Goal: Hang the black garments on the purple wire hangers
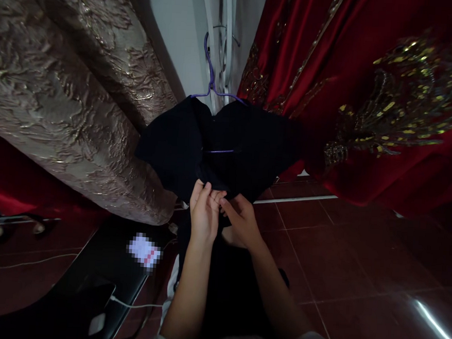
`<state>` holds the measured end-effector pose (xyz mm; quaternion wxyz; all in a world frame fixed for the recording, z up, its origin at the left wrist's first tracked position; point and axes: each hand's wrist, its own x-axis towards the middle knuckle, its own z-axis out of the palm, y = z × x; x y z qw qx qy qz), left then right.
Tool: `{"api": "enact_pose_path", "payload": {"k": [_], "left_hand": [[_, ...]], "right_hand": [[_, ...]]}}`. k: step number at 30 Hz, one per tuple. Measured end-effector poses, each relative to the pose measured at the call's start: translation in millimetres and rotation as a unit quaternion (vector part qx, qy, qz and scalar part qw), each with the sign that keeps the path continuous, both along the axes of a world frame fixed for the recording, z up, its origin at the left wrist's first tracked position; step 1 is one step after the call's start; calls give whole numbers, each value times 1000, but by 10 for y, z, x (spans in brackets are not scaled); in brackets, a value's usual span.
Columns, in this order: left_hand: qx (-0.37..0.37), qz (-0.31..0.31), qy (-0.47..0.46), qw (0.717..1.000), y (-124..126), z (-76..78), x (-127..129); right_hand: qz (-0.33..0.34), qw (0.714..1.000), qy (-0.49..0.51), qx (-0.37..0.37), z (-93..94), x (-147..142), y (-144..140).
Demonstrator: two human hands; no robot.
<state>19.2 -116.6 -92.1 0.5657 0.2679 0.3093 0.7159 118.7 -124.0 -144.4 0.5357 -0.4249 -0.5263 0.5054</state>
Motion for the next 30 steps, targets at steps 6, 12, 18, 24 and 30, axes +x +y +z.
{"api": "enact_pose_path", "payload": {"k": [6,12,18,24,30], "left_hand": [[34,-24,129,991,-37,-180,-139],[46,-66,373,924,-59,-433,-294],[91,-22,487,868,-64,-502,-223],[138,12,498,856,-63,-513,-174],[101,42,416,903,0,-620,-72]], "right_hand": [[-24,1000,-5,4,36,164,55],[38,999,-24,23,-3,222,54],[36,999,5,0,40,225,52],[30,996,75,-39,167,169,38],[12,987,159,-26,378,57,162]]}}
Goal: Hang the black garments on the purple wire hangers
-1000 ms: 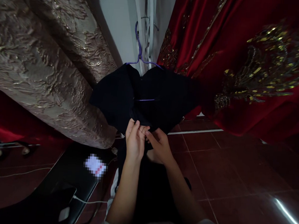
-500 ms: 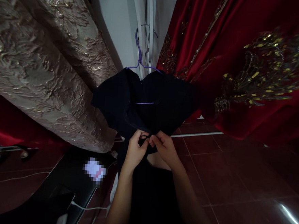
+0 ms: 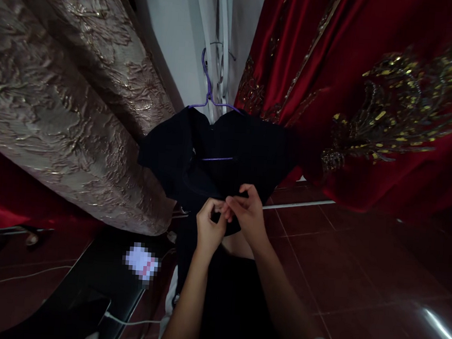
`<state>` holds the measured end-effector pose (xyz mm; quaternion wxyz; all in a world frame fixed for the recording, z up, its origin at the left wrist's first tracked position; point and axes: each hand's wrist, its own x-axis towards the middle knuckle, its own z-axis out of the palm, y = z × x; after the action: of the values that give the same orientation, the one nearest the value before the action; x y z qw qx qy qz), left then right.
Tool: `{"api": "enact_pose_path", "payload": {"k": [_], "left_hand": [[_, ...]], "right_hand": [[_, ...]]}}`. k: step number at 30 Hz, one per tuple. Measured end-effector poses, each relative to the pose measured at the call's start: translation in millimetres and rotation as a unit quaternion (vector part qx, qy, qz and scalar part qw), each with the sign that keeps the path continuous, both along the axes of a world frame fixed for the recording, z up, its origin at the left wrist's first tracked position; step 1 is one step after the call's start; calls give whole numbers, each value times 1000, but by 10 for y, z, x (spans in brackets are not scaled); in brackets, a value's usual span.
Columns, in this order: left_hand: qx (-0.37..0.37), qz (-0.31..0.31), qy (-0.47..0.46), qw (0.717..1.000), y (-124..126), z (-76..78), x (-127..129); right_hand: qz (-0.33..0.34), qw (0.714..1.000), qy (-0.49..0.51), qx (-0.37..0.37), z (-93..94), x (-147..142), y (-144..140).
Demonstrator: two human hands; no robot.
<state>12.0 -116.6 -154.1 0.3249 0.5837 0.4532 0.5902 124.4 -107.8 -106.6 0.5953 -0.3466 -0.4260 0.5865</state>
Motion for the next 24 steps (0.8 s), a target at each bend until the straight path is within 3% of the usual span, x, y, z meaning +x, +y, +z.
{"api": "enact_pose_path", "payload": {"k": [7,9,11,13,15,17,20,22,24], "left_hand": [[-37,55,24,998,210,-476,138],[-42,54,24,997,229,-518,139],[-53,28,28,998,224,-426,98],[-67,-40,45,996,211,-188,19],[-46,-91,56,993,218,170,-77],[47,-39,34,998,267,598,-158],[208,47,56,975,428,1212,-207],[262,50,136,954,558,1509,-203],[285,36,217,933,666,1680,-201]], "right_hand": [[-123,982,37,142,708,-63,466],[-125,975,25,183,903,-99,611],[-114,970,14,213,1035,-137,707],[-108,965,16,240,1103,-153,743],[-102,959,24,265,1126,-136,735],[-91,959,14,268,1132,-95,707],[-75,970,-29,231,1152,-36,657],[-79,972,-48,216,1168,-14,634],[-89,970,-59,217,1162,-3,630]]}}
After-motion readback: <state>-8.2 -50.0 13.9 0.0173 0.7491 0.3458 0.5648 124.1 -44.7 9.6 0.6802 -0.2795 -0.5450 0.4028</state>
